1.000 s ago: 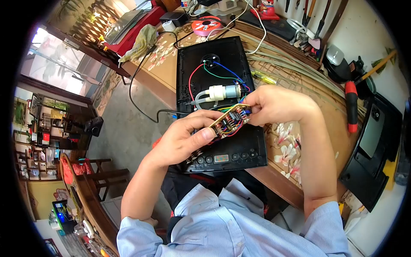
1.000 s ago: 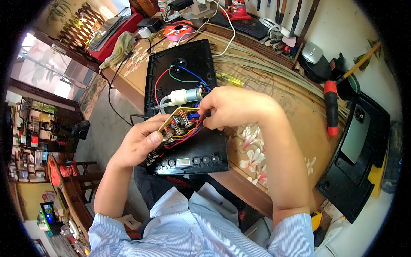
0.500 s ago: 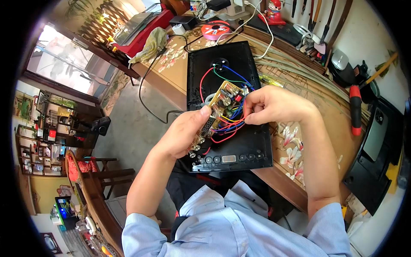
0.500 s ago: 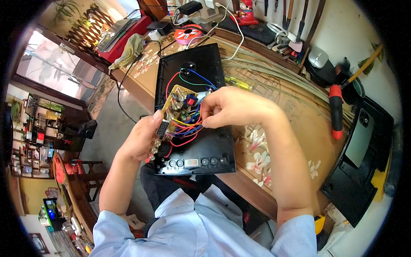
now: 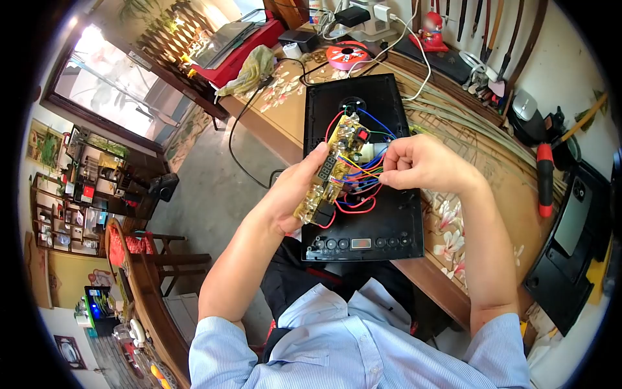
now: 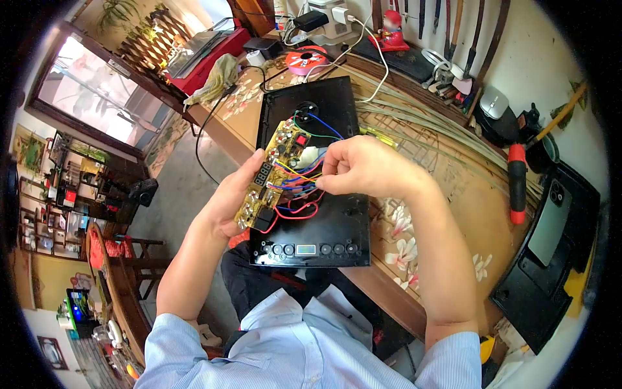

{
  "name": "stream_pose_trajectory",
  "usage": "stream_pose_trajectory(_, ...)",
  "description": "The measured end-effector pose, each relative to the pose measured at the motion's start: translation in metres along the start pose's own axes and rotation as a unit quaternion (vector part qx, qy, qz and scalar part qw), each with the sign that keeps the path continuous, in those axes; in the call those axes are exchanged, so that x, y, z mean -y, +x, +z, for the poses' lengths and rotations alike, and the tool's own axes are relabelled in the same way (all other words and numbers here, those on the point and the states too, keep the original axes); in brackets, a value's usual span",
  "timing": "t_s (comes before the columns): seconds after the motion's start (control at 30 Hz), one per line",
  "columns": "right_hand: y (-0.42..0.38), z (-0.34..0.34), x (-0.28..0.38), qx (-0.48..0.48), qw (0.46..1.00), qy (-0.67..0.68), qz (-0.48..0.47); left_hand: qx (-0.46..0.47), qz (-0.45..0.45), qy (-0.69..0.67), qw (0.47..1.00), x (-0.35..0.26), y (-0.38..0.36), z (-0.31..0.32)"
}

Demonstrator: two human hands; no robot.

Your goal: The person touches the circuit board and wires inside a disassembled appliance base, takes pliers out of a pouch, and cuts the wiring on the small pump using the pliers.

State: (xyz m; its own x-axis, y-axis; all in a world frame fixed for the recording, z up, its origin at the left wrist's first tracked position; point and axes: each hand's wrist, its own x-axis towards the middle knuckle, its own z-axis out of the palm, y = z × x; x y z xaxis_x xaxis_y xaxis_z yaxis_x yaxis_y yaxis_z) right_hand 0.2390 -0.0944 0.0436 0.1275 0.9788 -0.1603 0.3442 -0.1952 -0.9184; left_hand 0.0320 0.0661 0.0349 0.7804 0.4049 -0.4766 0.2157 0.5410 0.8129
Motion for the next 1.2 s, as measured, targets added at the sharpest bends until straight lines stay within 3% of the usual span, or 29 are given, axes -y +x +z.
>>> stream_pose_trajectory(0.23, -0.002, 0.01, 0.013, -0.059, 0.993, -0.097, -0.039, 0.02, -0.017, -0.015, 1.0, -0.009, 0.0, 0.009)
stream_pose_trajectory(0.4, -0.003, 0.016, 0.013, -0.14, 0.954, -0.248, -0.091, 0.047, -0.041, 0.012, 0.998, -0.015, 0.005, 0.004)
stream_pose_trajectory(0.53, -0.004, 0.016, 0.019, -0.141, 0.948, -0.27, -0.086, 0.077, -0.049, 0.003, 0.996, -0.018, 0.01, 0.002)
stream_pose_trajectory(0.6, -0.004, 0.015, 0.014, -0.106, 0.984, -0.128, -0.069, 0.077, -0.046, 0.002, 0.996, -0.018, 0.009, 0.003)
stream_pose_trajectory(0.7, -0.007, 0.013, 0.024, -0.061, 0.99, -0.128, -0.026, 0.071, -0.049, 0.009, 0.996, -0.018, 0.01, 0.004)
stream_pose_trajectory(0.83, -0.007, 0.017, 0.024, -0.096, 0.978, -0.181, -0.036, 0.023, -0.051, 0.019, 0.998, -0.013, 0.003, 0.008)
stream_pose_trajectory(0.9, -0.008, 0.016, 0.02, -0.171, 0.939, -0.268, -0.132, -0.033, -0.022, 0.016, 0.999, -0.013, -0.015, 0.023)
stream_pose_trajectory(1.0, -0.009, 0.013, 0.015, -0.214, 0.891, -0.357, -0.18, -0.004, 0.044, 0.043, 0.998, -0.002, -0.023, 0.03)
stream_pose_trajectory(1.13, -0.011, 0.012, 0.014, -0.22, 0.876, -0.407, -0.136, 0.02, 0.116, 0.066, 0.991, 0.012, -0.023, 0.031)
stream_pose_trajectory(1.2, -0.013, 0.008, 0.012, -0.193, 0.897, -0.382, -0.114, 0.025, 0.115, 0.06, 0.991, 0.014, -0.022, 0.031)
